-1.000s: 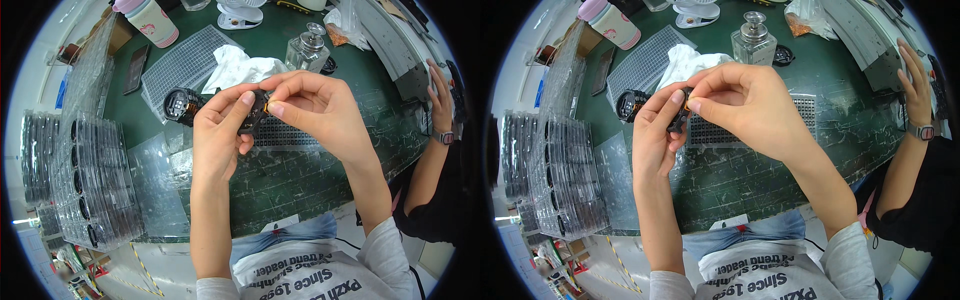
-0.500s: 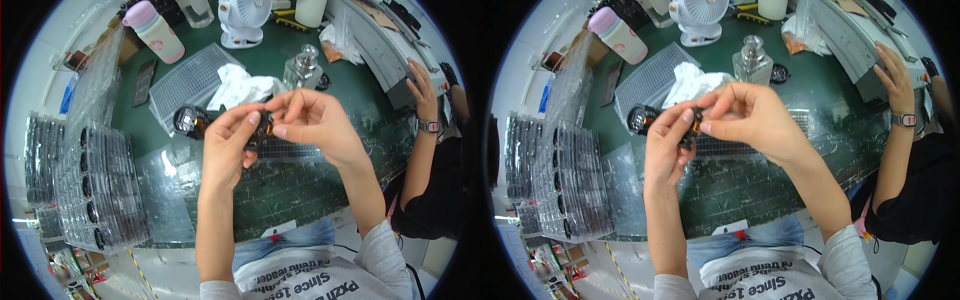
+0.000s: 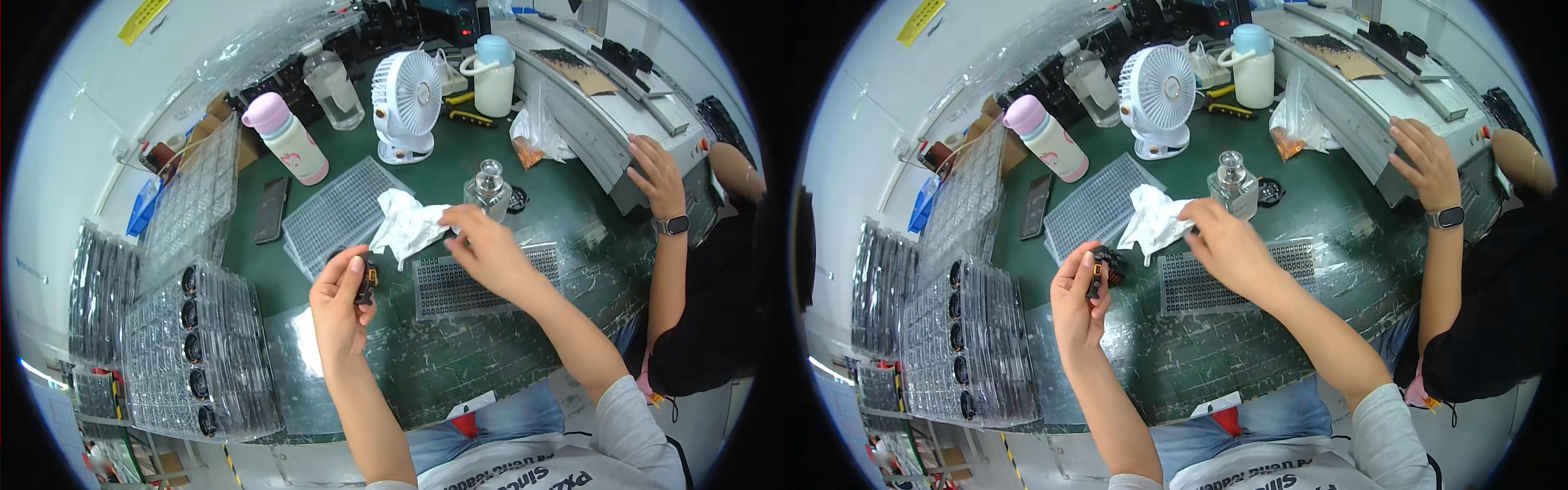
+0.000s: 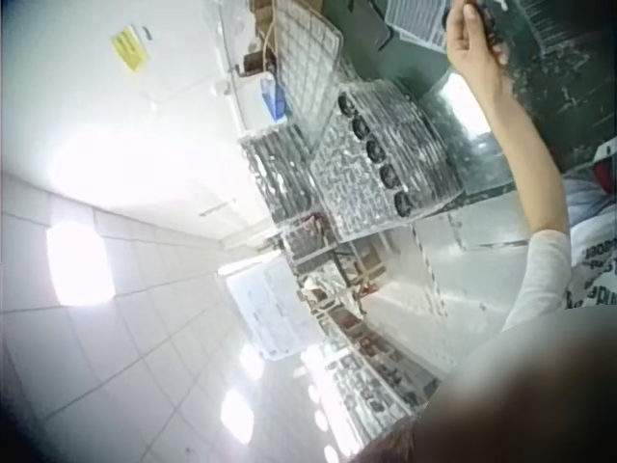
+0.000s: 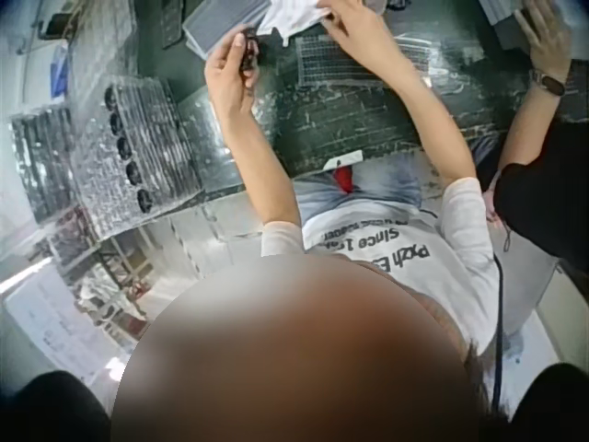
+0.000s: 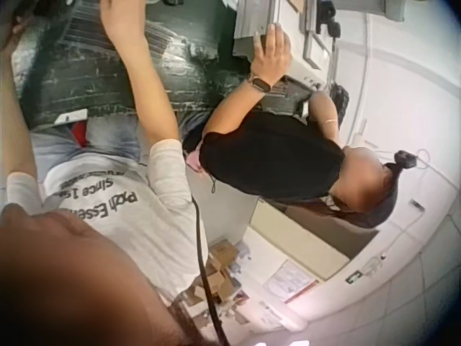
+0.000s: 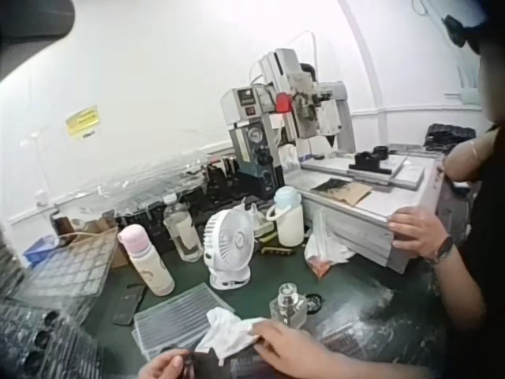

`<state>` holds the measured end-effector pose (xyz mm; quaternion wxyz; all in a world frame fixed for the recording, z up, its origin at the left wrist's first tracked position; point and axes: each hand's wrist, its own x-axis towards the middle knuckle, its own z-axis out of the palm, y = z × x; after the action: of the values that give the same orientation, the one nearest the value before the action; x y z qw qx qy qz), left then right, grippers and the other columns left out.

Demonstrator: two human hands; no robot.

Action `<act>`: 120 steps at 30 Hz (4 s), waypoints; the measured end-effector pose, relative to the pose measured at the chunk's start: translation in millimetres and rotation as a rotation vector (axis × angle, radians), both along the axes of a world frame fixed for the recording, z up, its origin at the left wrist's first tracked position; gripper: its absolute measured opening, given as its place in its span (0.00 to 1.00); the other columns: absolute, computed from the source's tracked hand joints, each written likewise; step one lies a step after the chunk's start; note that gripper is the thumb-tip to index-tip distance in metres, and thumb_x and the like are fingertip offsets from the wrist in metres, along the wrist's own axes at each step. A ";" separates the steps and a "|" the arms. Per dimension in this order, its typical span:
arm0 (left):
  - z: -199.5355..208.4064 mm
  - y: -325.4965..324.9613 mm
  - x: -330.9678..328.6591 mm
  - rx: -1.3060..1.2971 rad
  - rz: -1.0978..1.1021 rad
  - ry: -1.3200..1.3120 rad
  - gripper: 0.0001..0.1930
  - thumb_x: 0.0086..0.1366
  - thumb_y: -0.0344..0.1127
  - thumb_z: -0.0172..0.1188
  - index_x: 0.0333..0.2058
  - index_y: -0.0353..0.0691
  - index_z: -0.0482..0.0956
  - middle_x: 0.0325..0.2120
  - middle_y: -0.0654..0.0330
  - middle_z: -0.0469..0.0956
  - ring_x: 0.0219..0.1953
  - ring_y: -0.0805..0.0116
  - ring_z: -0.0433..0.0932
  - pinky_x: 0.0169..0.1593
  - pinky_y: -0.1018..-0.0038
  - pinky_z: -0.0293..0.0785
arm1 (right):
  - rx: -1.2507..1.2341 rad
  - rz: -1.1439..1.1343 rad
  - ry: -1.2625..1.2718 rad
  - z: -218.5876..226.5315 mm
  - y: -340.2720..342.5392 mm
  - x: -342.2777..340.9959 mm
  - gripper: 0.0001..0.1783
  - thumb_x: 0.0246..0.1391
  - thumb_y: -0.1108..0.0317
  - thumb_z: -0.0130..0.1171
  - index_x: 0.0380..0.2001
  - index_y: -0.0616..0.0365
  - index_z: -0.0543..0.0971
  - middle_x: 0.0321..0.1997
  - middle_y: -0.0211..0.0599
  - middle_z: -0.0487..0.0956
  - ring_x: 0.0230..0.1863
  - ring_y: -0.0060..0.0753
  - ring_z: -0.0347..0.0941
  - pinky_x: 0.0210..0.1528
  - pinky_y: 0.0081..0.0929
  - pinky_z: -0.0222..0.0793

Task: Cleaning and inspecting electronic fan components at an assembly station.

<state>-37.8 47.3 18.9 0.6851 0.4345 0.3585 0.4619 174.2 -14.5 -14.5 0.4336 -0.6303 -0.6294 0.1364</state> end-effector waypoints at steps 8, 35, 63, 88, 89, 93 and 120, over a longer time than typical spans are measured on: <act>-0.2 -3.3 4.0 -0.026 -0.125 -0.040 0.09 0.67 0.32 0.56 0.42 0.36 0.78 0.21 0.66 0.74 0.13 0.86 0.60 0.13 0.87 0.54 | 0.049 -0.031 -0.254 -34.9 29.5 -15.0 0.11 0.50 0.66 0.62 0.36 0.57 0.75 0.43 0.44 0.73 0.45 0.47 0.72 0.47 0.37 0.71; -12.9 -8.4 18.5 -0.108 -0.276 -0.197 0.10 0.68 0.34 0.54 0.44 0.36 0.76 0.21 0.63 0.75 0.13 0.85 0.62 0.13 0.87 0.54 | 0.401 0.248 0.508 32.0 -26.7 -22.0 0.18 0.47 0.79 0.65 0.45 0.59 0.80 0.50 0.34 0.73 0.51 0.27 0.72 0.47 0.23 0.73; -17.8 -14.9 27.4 -0.258 -0.346 -0.373 0.12 0.69 0.34 0.52 0.48 0.35 0.74 0.22 0.63 0.71 0.15 0.86 0.60 0.13 0.89 0.51 | 0.265 0.032 0.653 26.6 -32.4 -20.8 0.14 0.52 0.74 0.63 0.43 0.62 0.75 0.31 0.31 0.78 0.29 0.17 0.75 0.28 0.17 0.71; -1.3 -19.2 27.7 -0.038 -0.095 -0.045 0.19 0.65 0.24 0.53 0.54 0.37 0.64 0.26 0.61 0.78 0.14 0.81 0.66 0.14 0.84 0.59 | 0.569 0.207 -0.145 33.8 -34.9 -24.8 0.19 0.36 0.82 0.64 0.36 0.57 0.82 0.33 0.35 0.79 0.33 0.33 0.77 0.34 0.25 0.75; -1.7 -17.7 22.0 0.037 -0.035 -0.025 0.12 0.66 0.27 0.52 0.48 0.40 0.68 0.26 0.63 0.77 0.15 0.83 0.65 0.13 0.86 0.55 | 0.495 0.209 -0.060 35.7 -36.5 -21.8 0.19 0.37 0.81 0.65 0.38 0.56 0.82 0.33 0.34 0.79 0.34 0.32 0.77 0.35 0.26 0.75; -2.3 -2.0 -0.1 0.192 0.300 -0.110 0.08 0.66 0.36 0.58 0.37 0.43 0.68 0.26 0.65 0.75 0.20 0.82 0.67 0.19 0.86 0.57 | 0.498 -0.057 -0.166 35.0 -22.9 -11.4 0.24 0.44 0.88 0.53 0.46 0.56 0.79 0.49 0.39 0.77 0.44 0.43 0.77 0.44 0.31 0.76; -36.0 34.7 -21.7 0.285 0.382 0.416 0.20 0.54 0.37 0.69 0.45 0.36 0.78 0.39 0.59 0.77 0.33 0.74 0.69 0.40 0.75 0.70 | -0.004 -0.044 -0.313 -4.3 -9.9 2.2 0.06 0.50 0.69 0.59 0.33 0.56 0.79 0.33 0.35 0.75 0.42 0.40 0.72 0.43 0.36 0.70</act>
<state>-59.6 82.0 -17.1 0.4302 0.5360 0.4979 0.5289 176.5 -24.4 -18.8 0.3318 -0.6585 -0.6749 0.0285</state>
